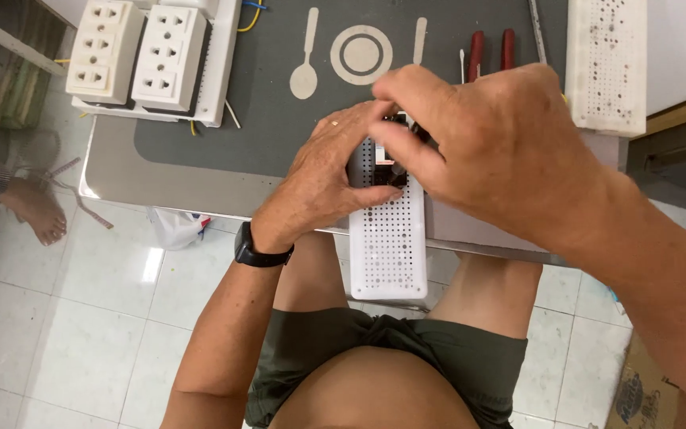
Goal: Assembling electrical components like circuit breakers and sockets onto a mounting board using a screwdriver and pliers.
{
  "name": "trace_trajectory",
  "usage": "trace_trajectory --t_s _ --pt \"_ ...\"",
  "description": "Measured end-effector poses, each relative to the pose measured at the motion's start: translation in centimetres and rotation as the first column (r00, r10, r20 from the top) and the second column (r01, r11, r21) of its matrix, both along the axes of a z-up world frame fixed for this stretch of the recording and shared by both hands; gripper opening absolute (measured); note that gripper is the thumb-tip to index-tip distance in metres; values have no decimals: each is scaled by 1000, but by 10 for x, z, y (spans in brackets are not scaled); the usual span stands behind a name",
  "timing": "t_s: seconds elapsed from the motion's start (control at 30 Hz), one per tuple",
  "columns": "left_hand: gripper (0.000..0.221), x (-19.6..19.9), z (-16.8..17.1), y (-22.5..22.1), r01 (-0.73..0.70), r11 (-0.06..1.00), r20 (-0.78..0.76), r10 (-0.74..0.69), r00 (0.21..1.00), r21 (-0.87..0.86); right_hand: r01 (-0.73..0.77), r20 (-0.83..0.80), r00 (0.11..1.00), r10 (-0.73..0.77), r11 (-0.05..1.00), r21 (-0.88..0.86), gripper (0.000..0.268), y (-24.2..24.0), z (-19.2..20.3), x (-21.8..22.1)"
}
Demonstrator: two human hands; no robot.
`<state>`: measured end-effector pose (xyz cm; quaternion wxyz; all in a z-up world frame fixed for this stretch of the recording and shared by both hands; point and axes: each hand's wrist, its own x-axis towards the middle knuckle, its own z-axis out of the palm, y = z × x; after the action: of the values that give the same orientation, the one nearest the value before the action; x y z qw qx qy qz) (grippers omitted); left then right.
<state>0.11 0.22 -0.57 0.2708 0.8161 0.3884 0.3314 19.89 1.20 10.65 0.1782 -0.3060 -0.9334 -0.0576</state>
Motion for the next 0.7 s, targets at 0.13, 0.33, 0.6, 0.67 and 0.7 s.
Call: trace_trajectory --t_s 0.13,0.33,0.6,0.67,0.7 --pt "78 -1 2 -1 22 1000 13 -22 1000 19 -190 -69 980 185 978 -84 20 -6 12 -5" --pt "90 -3 -7 -1 38 997 30 -41 999 65 -156 -96 984 149 986 -62 9 -5 5 0" --pt "90 -2 -3 -2 -1 1000 9 1 1000 29 -259 -76 963 258 966 -2 37 -14 13 -5" --pt "86 -1 -2 -1 0 999 10 -1 1000 43 -247 -80 966 248 969 19 39 -13 8 -4" --pt "84 -1 -2 -2 -5 1000 1 5 1000 27 -179 -64 980 188 976 121 19 -12 2 -2"
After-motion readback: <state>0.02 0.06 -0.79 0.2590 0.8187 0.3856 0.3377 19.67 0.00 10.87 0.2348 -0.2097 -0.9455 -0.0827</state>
